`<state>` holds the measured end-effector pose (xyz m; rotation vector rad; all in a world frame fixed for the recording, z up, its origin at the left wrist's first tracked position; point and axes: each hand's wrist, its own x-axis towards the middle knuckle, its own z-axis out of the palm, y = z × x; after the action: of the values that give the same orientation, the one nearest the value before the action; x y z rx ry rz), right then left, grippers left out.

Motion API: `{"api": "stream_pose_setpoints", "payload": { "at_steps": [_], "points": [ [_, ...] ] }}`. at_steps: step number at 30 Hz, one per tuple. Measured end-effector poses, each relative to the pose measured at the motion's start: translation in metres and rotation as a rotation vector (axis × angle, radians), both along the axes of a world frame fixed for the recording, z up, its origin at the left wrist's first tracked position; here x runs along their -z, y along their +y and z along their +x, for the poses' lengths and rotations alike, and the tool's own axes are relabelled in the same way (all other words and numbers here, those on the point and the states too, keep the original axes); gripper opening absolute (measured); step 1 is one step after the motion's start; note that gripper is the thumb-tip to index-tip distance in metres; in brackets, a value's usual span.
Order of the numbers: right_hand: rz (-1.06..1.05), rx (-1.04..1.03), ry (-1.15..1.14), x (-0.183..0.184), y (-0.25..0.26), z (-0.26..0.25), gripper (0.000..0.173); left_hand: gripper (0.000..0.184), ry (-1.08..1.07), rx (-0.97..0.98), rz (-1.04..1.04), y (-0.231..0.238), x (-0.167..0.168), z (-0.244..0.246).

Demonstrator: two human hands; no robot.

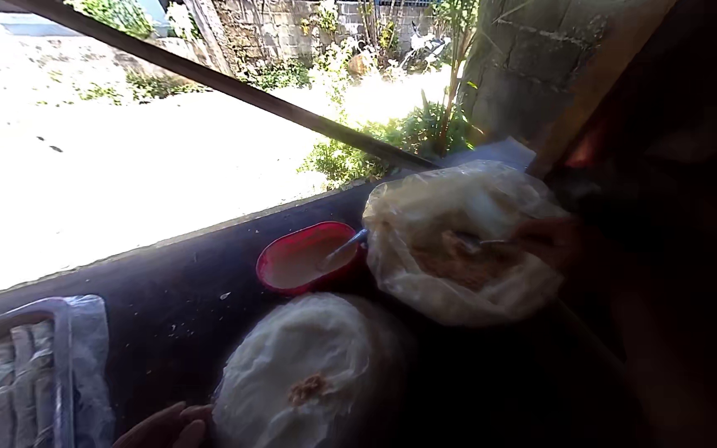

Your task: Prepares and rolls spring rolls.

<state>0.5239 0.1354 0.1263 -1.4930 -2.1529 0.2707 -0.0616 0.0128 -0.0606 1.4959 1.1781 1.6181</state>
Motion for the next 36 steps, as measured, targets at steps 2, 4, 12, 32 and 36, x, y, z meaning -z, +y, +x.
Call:
{"api": "stream_pose_setpoints", "payload": {
  "at_steps": [2,4,12,32,36],
  "points": [
    [0.045,-0.04,-0.026,-0.011,0.0,-0.002,0.018,0.035,0.025,-0.017,0.033,0.002,-0.007,0.007],
    [0.06,-0.101,-0.019,-0.016,0.004,-0.003,0.022,0.032,0.016,-0.076,0.025,0.001,-0.014,0.015],
    [0.009,-0.366,0.004,-0.02,0.005,-0.136,0.022,0.032,-0.032,-0.096,-0.027,-0.001,-0.011,0.012],
    [0.377,-0.56,-0.446,0.015,-0.055,-0.233,0.029,0.032,0.557,-0.057,0.148,-0.009,-0.041,0.07],
    [0.337,-0.589,-0.446,0.027,-0.059,-0.23,0.029,0.032,0.552,-0.07,0.132,-0.012,-0.04,0.07]
  ]
}}
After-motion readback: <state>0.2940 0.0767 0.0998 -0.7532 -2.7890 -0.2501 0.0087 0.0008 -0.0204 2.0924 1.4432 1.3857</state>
